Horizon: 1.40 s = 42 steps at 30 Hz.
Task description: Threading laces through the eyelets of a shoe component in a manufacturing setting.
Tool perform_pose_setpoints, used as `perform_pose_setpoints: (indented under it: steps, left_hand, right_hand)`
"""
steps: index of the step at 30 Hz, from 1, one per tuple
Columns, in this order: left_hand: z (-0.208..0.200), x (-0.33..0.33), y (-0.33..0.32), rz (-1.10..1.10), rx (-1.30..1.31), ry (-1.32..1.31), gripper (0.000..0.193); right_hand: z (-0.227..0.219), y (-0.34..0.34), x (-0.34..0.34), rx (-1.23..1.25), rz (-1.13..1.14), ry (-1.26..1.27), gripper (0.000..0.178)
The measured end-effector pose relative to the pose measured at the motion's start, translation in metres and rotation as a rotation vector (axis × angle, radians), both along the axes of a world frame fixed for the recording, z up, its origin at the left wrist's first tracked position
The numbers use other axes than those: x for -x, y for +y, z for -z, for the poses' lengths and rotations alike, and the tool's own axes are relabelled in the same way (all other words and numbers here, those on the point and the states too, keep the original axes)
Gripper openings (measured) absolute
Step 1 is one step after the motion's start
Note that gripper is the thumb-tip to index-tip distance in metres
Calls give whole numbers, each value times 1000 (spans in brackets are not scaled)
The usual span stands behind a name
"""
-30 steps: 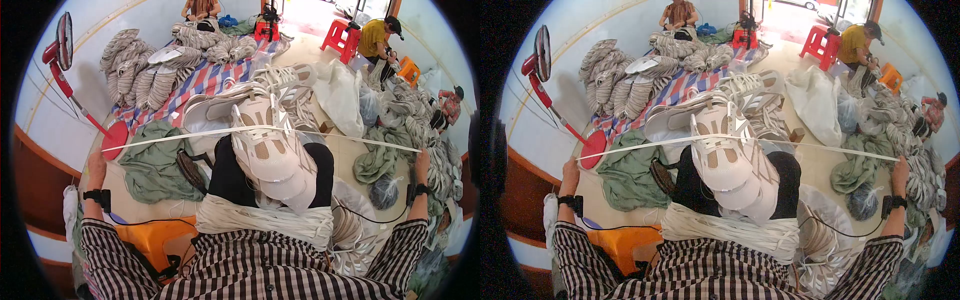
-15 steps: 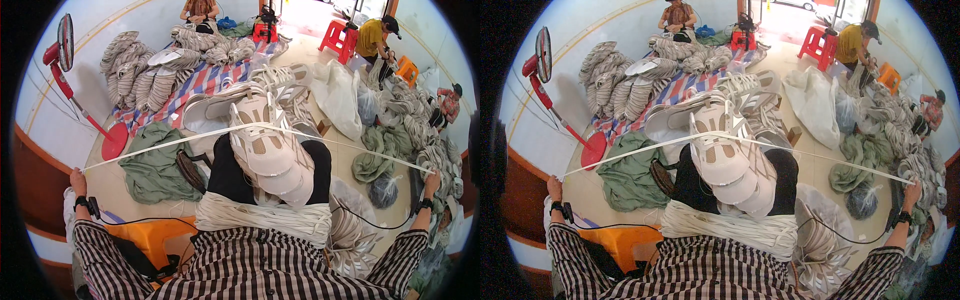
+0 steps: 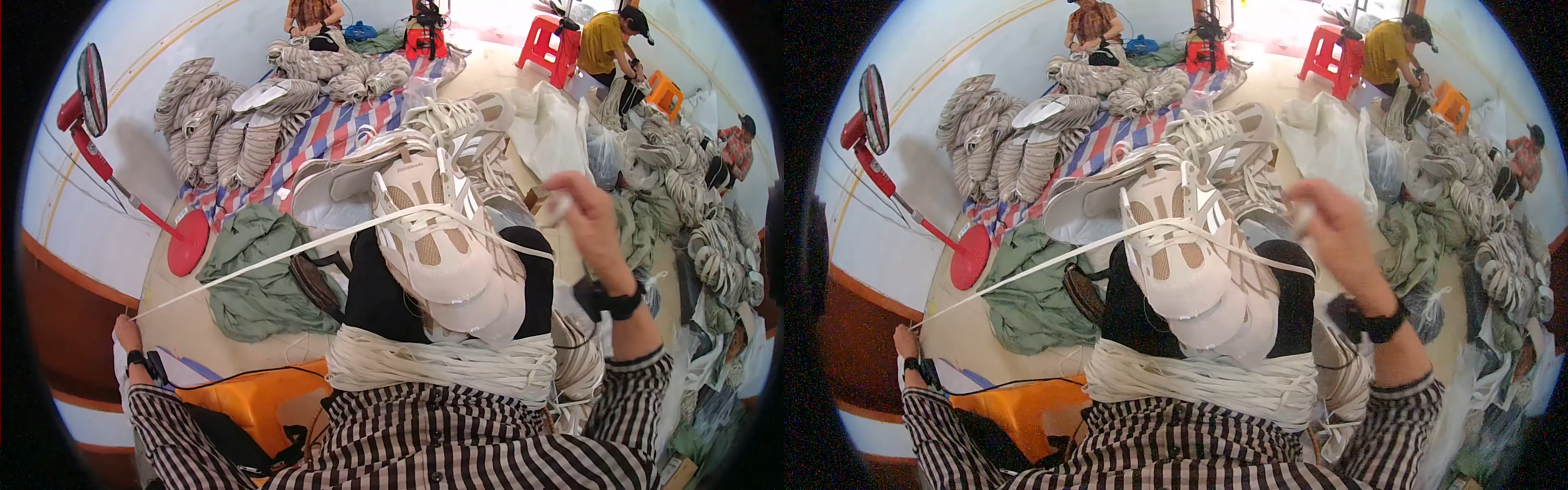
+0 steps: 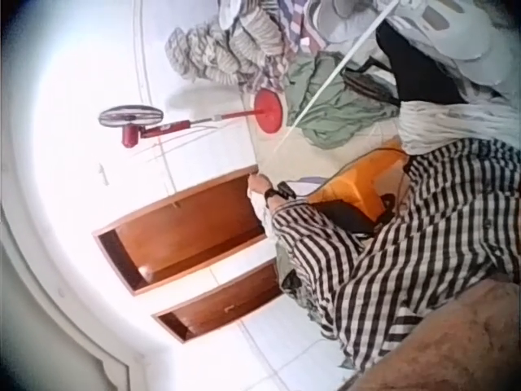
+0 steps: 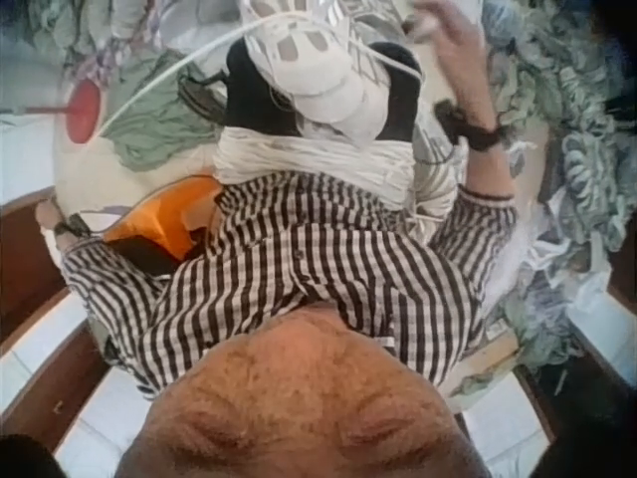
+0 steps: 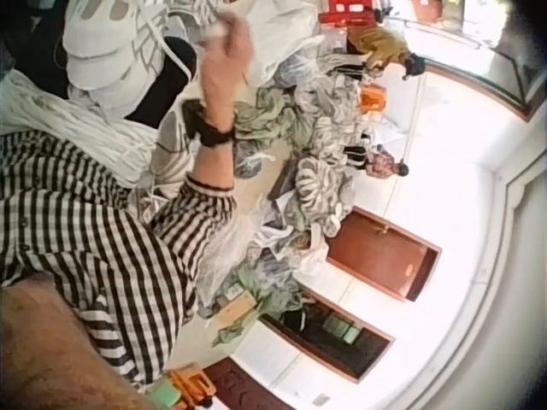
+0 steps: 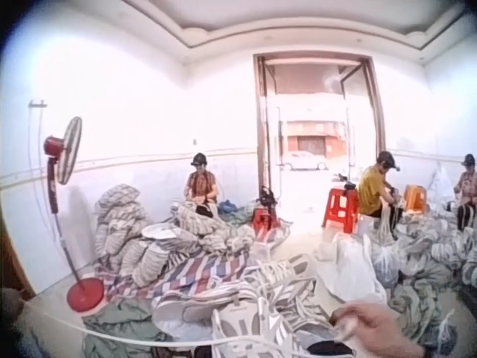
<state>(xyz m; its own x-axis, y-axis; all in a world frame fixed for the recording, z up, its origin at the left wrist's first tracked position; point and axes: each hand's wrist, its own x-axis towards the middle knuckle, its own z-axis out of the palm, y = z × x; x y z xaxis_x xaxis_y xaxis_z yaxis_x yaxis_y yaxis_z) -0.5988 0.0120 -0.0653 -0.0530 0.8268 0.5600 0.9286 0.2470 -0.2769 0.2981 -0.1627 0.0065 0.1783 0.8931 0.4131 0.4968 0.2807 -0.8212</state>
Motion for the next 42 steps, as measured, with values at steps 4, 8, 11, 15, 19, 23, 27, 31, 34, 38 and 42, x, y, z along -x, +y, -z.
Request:
perform_pose_setpoints:
  steps: [4, 8, 11, 15, 19, 23, 27, 31, 34, 38, 42]
  left_hand:
    - [3, 25, -9, -60, 23, -30, 12]
    - [-2, 27, 5, -106, 25, -67, 17]
    - [-3, -7, 23, -58, 74, -362, 18]
    - [-3, -145, 54, 378, 182, -978, 17]
    - [-37, -336, 19, 757, 337, -1090, 12]
    - [-72, -459, -44, 1022, 382, -836, 9]
    - [-79, -533, -62, 1317, 308, -821, 12]
    - [-64, -577, -49, 1414, 179, -879, 9]
    - [-45, -596, -41, 1256, 446, -1256, 6]
    - [-33, -595, -41, 1267, 505, -1330, 6]
    - [-37, -588, -46, 1244, 585, -1256, 8]
  right_hand:
    - [-3, 47, 61, -50, -114, -12, 20]
    - [3, 67, 61, -21, -129, -95, 20]
    - [14, 71, 63, -58, -121, -174, 20]
    - [19, 69, 64, -69, -117, -201, 23]
    - [24, 72, 63, -61, -109, -184, 27]
    - [22, 71, 63, -171, -124, -305, 31]
    - [22, 72, 61, -386, -96, -522, 33]
    - [11, 72, 69, -145, -147, -523, 27]
    - [11, 73, 60, 143, -182, -128, 16]
    - [12, 74, 57, 312, -197, 251, 13]
    - [18, 78, 57, 311, -159, 183, 11]
